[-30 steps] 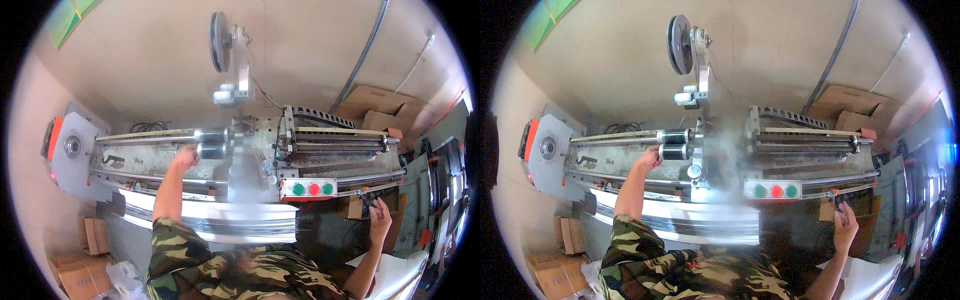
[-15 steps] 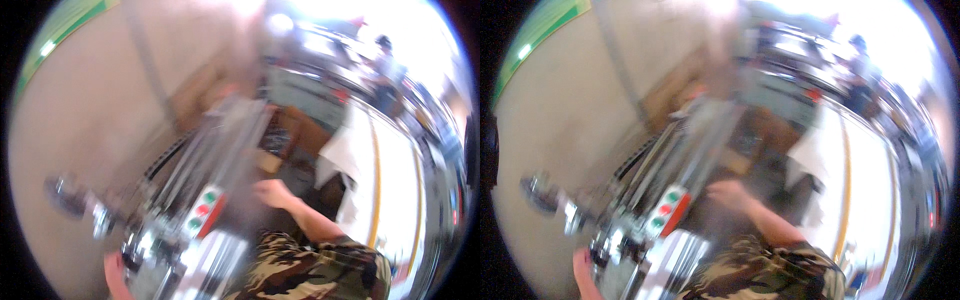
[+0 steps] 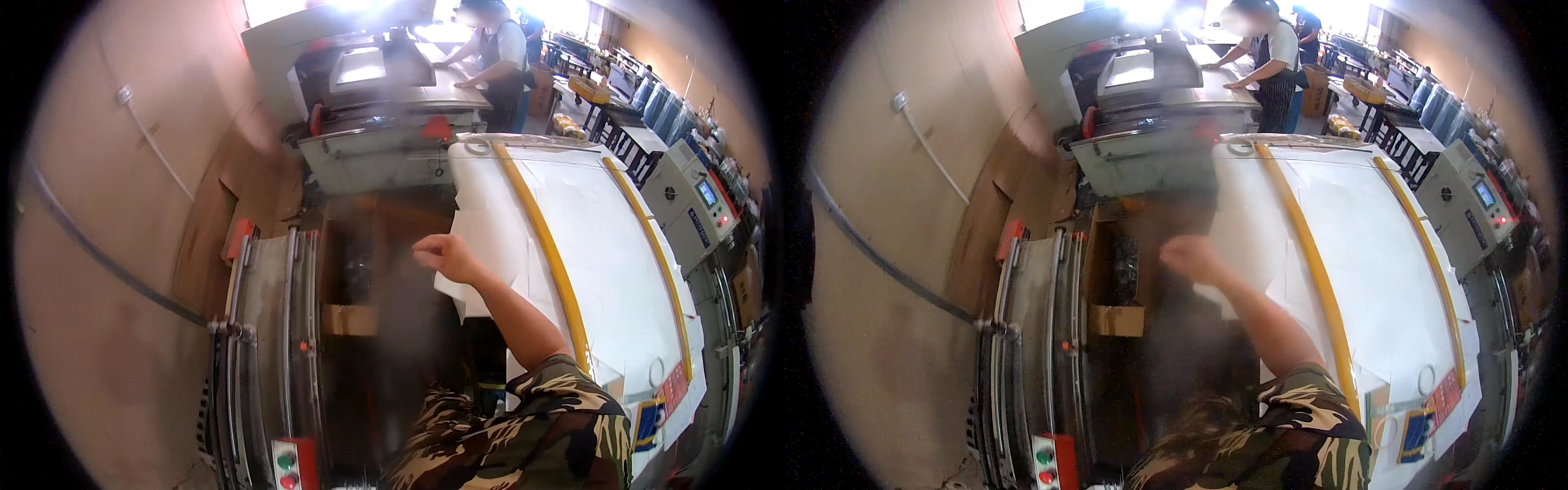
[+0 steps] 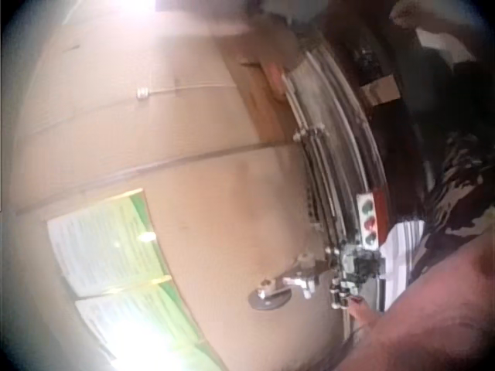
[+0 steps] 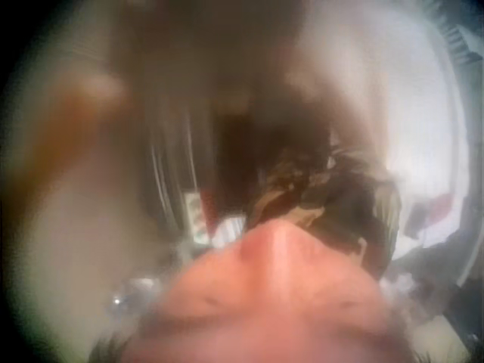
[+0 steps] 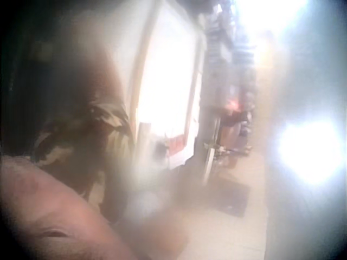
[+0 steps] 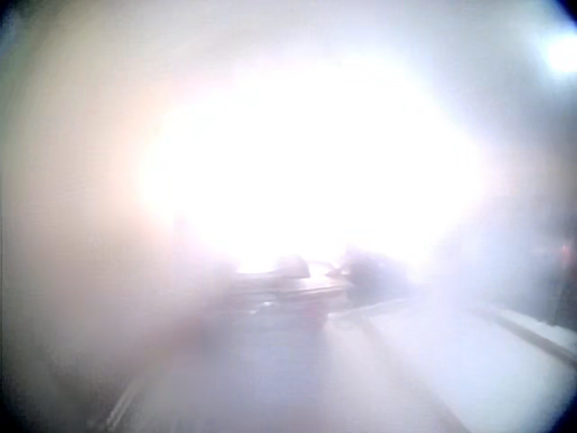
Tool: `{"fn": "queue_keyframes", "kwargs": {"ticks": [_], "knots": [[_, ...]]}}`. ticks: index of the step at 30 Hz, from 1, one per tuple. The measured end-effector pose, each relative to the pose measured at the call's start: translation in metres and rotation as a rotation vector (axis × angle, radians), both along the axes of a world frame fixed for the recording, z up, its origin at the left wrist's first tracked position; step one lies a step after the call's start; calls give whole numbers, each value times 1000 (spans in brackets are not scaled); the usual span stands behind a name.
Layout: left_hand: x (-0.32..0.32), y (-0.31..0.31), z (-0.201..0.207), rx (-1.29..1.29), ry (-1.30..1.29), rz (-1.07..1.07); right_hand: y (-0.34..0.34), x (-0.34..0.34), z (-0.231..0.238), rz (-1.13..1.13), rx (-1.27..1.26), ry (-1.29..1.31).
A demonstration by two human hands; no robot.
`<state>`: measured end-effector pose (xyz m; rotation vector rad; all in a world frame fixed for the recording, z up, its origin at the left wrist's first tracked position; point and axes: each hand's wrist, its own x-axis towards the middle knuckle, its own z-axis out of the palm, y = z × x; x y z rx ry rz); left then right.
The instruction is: The person operates a slitting machine by loading rolls of material onto a spindle, aligning them with the blades, and using the controls to start the process while managing the output strips.
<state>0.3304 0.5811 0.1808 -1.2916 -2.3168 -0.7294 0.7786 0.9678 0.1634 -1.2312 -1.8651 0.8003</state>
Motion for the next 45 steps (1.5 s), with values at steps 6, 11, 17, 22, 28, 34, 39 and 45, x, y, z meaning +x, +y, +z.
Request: {"fn": "queue_keyframes", "kwargs": {"ticks": [6,11,17,22,28,34,39,45], "knots": [[46,127,26,100,96,24,108,57,25,-122,64,-133],[69,190,42,238,177,48,166,96,42,-155,-47,-15],[102,247,47,374,237,-123,180,50,41,253,-458,410],[173,361,33,195,85,-855,91,-42,39,957,-906,421],[182,403,10,63,-112,-1115,77,-56,31,899,-1028,380],[170,430,11,44,-170,-1276,96,-54,46,812,-1052,312],[128,455,17,50,-88,-1190,135,-34,59,587,-968,353],[102,479,19,-68,-269,-778,273,59,73,-27,-328,520]]}}
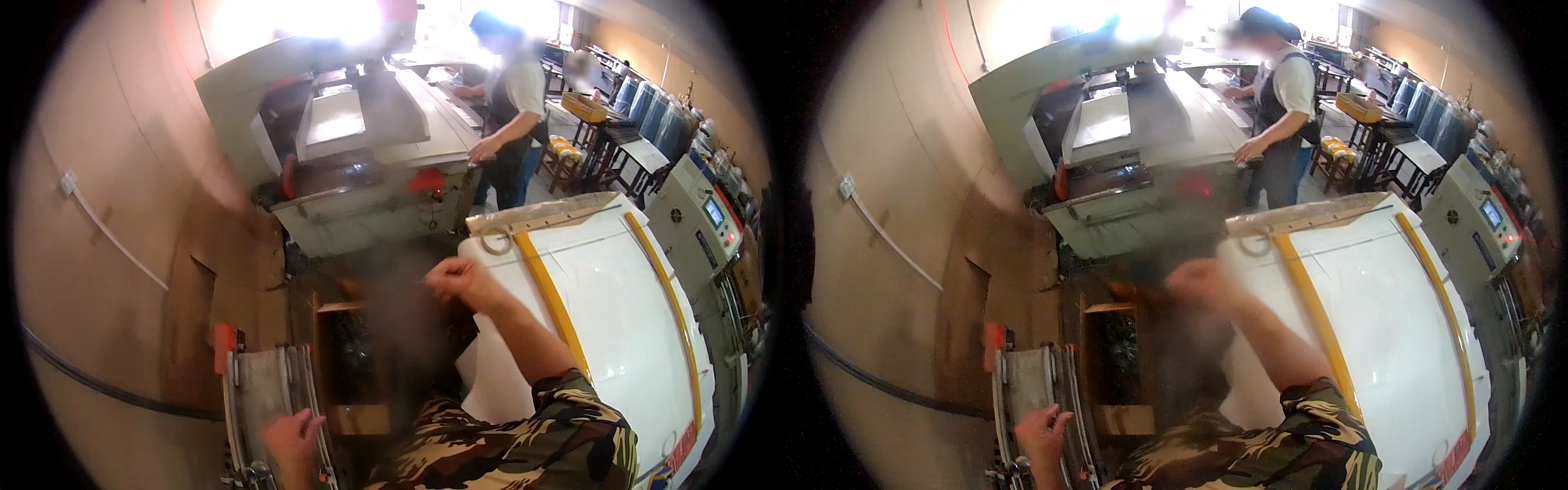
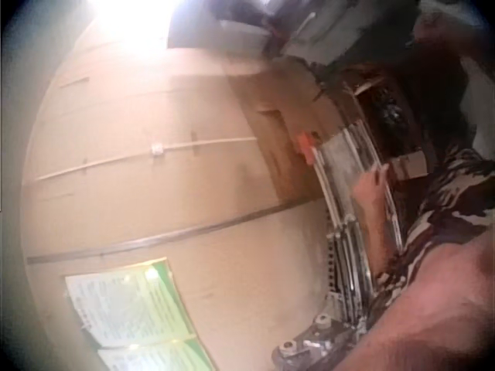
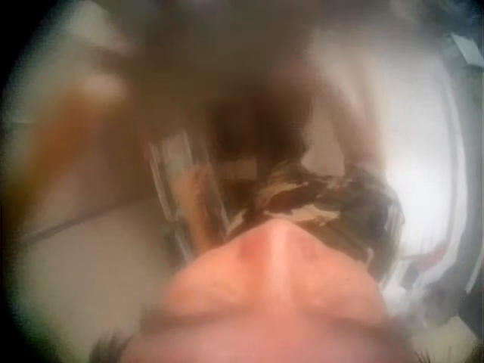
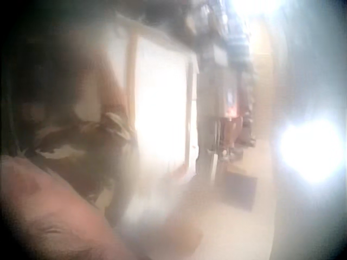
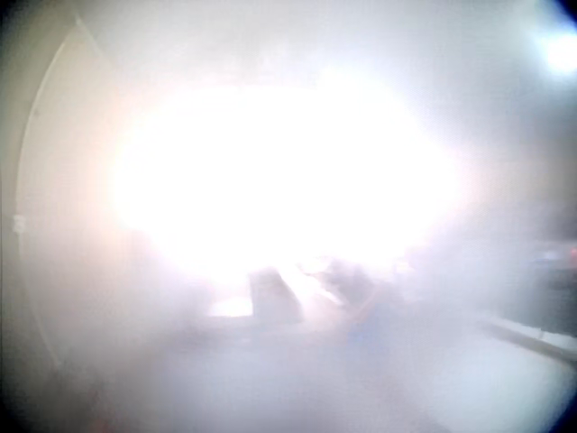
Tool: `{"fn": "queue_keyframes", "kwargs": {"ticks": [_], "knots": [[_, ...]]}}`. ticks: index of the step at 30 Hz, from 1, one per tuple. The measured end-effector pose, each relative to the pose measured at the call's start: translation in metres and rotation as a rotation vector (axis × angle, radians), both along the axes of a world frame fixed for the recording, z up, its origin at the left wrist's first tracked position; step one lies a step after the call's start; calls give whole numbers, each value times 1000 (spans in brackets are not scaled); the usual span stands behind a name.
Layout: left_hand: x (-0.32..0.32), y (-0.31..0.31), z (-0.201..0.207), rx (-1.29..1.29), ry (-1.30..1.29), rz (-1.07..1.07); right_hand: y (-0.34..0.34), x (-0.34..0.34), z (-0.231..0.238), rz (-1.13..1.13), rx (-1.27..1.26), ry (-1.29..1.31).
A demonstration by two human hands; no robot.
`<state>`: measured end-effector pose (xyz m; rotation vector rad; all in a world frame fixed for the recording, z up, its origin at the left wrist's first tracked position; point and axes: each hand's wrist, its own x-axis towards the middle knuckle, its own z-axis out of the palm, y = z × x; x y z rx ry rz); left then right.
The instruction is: The person operates a slitting machine by loading rolls of material onto a spindle, aligning them with the blades, and using the controls to start the process while managing the output strips.
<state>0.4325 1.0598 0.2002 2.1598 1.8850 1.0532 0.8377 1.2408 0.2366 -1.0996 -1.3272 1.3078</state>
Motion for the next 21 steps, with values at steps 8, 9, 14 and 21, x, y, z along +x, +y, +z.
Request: {"fn": "queue_keyframes", "kwargs": {"ticks": [8,9,14,21], "knots": [[88,42,-64,-371,-145,-97,136,143,-7,-485,-3,-150],[97,49,-62,-408,-120,-121,146,153,-10,-489,-24,-174],[128,84,-49,-518,-111,-145,186,186,-28,-601,236,-580],[143,110,-60,-471,-105,-139,224,186,43,-896,664,-1108]]}}
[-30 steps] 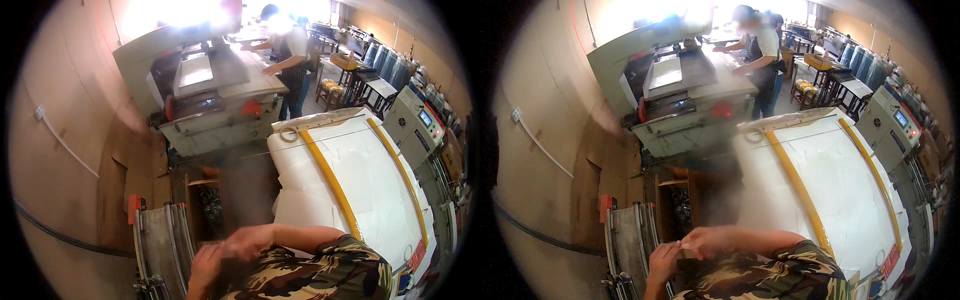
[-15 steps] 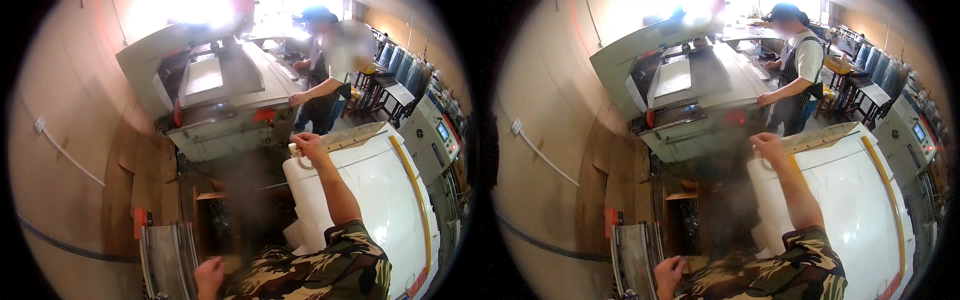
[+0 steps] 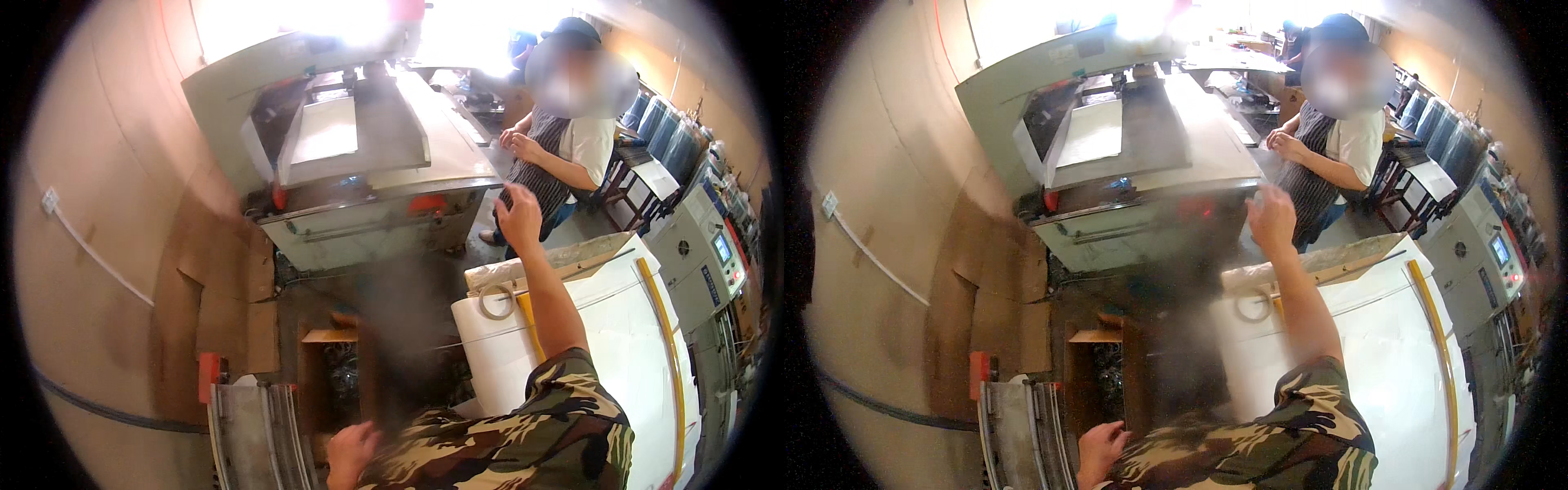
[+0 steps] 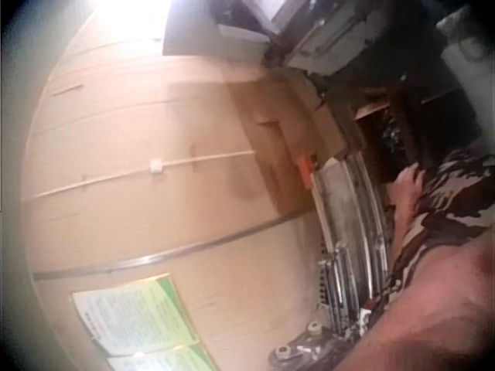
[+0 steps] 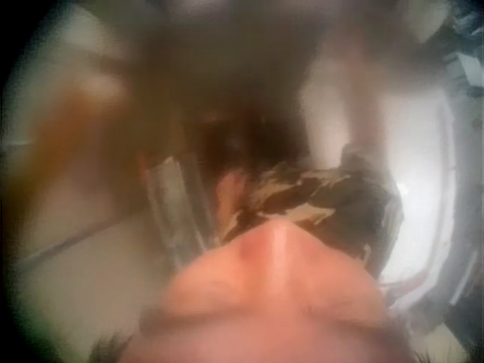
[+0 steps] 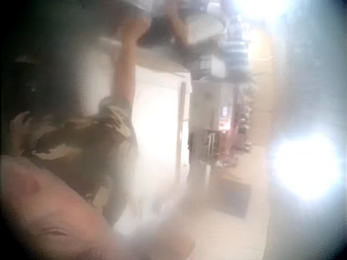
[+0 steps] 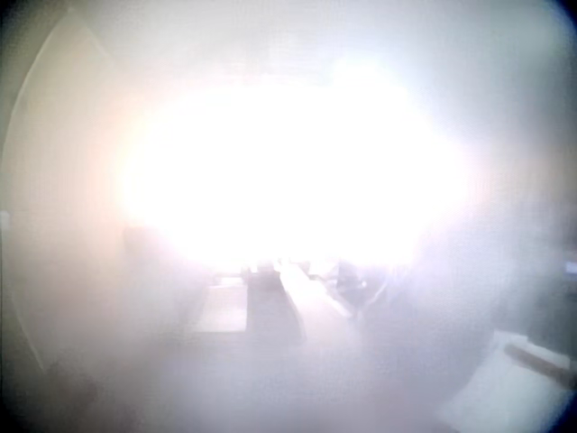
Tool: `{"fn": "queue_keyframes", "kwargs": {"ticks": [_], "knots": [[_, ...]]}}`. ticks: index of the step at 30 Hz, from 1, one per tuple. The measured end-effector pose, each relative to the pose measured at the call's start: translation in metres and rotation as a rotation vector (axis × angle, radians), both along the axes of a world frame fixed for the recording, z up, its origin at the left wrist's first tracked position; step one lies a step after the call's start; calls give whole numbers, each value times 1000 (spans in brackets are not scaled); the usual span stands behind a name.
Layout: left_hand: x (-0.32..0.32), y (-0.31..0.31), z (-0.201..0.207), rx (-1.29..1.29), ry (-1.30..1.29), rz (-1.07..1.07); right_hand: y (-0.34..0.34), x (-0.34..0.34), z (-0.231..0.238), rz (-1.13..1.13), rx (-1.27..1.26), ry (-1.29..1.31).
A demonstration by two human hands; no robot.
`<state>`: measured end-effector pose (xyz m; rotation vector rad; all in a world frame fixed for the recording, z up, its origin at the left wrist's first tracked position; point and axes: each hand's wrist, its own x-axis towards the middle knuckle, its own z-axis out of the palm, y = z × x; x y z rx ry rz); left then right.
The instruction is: The person operates a slitting machine by loading rolls of material onto a spindle, aligning them with the blades, and using the controls to start the process while managing the output strips.
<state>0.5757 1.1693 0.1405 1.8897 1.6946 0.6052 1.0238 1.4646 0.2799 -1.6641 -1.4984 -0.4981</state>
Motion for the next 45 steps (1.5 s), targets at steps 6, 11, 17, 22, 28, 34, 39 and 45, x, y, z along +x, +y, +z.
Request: {"fn": "queue_keyframes", "kwargs": {"ticks": [6,11,17,22,28,34,39,45], "knots": [[-3,9,3,31,16,3,67,41,70,-415,464,-227],[-2,5,3,5,-38,37,108,77,88,-210,-155,75],[-17,-10,-4,111,-25,11,121,46,62,26,-281,294],[-40,-39,-1,147,-174,269,81,-61,123,309,-85,260],[-97,-81,47,542,-220,562,-110,-391,119,1417,-762,942],[-131,-155,66,484,-560,629,-305,-526,6,1882,-1335,1237],[-150,-264,52,311,-580,1174,-372,-596,-99,2275,-729,471],[-128,-401,32,217,-227,1598,-393,-584,-46,2149,-111,-125]]}}
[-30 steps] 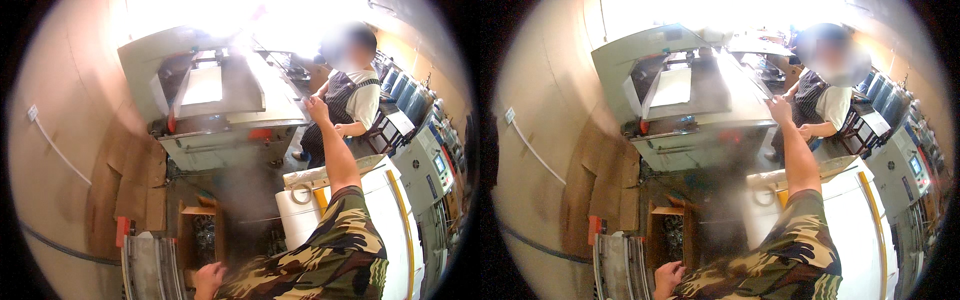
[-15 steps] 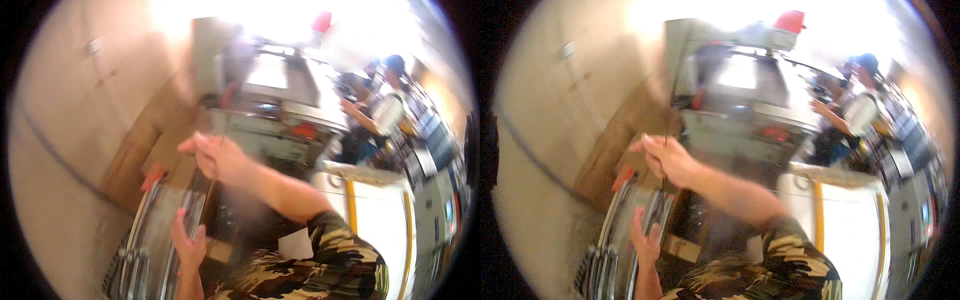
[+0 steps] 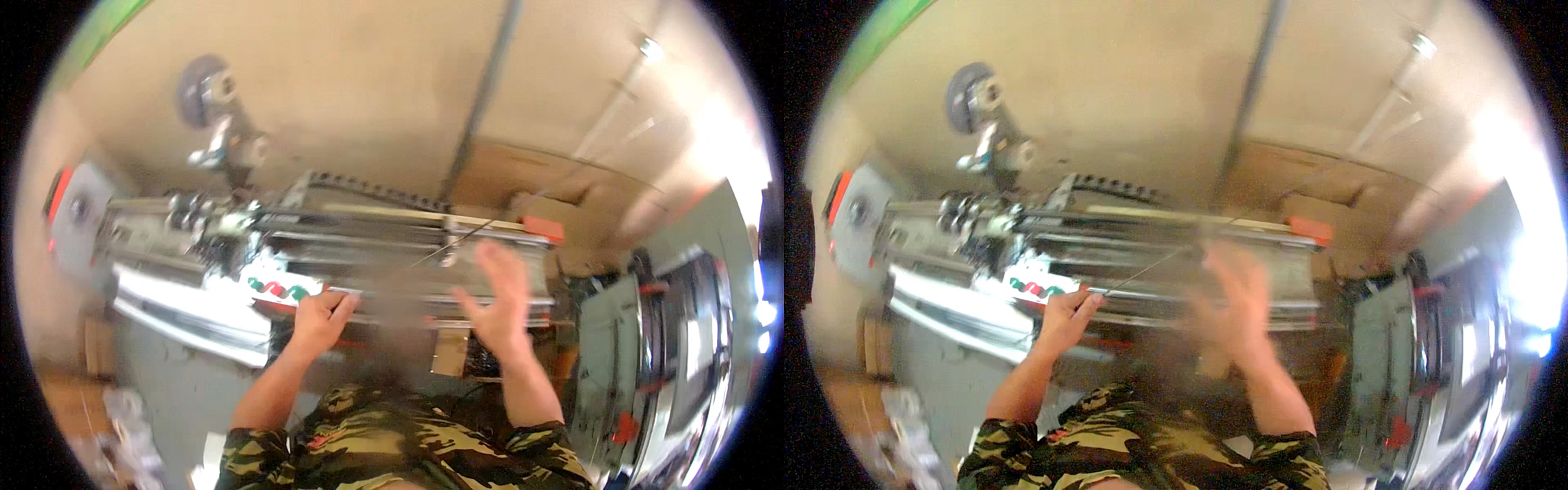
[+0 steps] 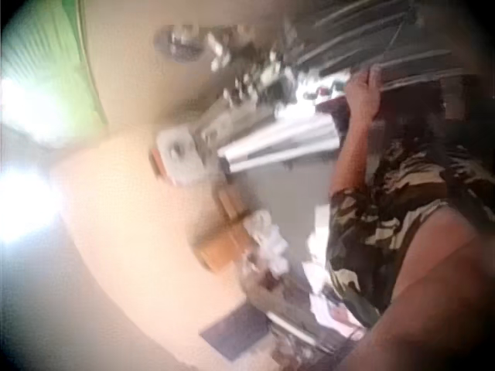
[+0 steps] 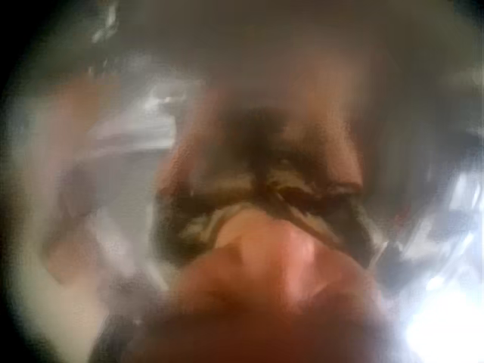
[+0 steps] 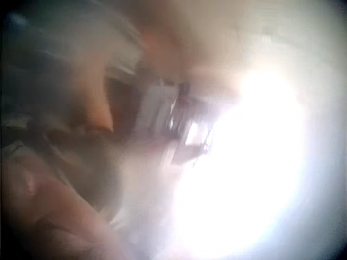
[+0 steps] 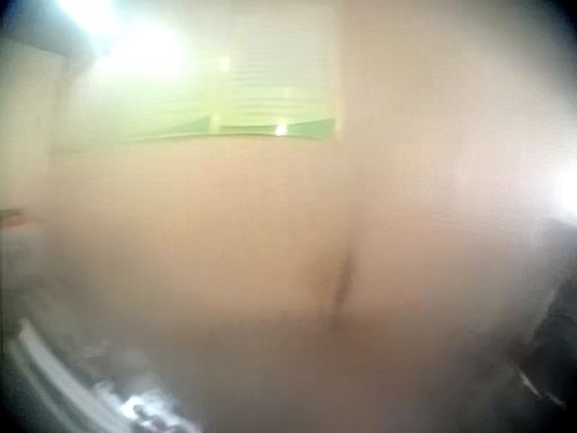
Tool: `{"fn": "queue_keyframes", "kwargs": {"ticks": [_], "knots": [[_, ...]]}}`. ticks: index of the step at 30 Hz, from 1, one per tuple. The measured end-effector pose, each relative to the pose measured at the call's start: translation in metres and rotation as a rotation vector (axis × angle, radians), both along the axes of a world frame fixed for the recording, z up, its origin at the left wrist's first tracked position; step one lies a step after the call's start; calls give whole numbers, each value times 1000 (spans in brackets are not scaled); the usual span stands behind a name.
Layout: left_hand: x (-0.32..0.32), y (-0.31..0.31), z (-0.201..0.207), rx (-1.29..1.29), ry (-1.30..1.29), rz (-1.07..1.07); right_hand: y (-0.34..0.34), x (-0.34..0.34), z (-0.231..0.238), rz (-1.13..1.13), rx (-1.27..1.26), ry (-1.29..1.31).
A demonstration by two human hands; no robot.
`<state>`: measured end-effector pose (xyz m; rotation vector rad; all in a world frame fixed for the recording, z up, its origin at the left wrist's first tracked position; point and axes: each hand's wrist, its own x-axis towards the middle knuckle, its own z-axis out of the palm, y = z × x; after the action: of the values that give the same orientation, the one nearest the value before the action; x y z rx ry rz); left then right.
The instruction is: The person operates a slitting machine by loading rolls of material onto a spindle, aligning them with the blades, and using the controls to start the process while managing the output strips.
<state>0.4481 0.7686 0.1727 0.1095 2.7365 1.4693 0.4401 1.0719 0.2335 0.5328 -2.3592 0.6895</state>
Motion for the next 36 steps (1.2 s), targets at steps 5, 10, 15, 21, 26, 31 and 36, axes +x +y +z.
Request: {"fn": "queue_keyframes", "kwargs": {"ticks": [5,10,15,21,26,31,36], "knots": [[40,-99,5,-186,191,74,-54,-47,70,92,452,66],[50,-186,-29,-424,211,40,-105,-56,29,377,494,-379],[56,-297,-31,-371,217,47,-217,-53,-11,492,282,-568],[60,-413,-22,-324,230,151,-353,-57,-45,507,255,-690],[69,-480,-4,-255,10,247,-425,-56,-67,474,322,-683],[47,-521,-14,-259,282,301,-459,-63,-116,522,249,-599],[-85,-543,-16,-139,107,362,-504,-61,-103,446,393,-636]]}}
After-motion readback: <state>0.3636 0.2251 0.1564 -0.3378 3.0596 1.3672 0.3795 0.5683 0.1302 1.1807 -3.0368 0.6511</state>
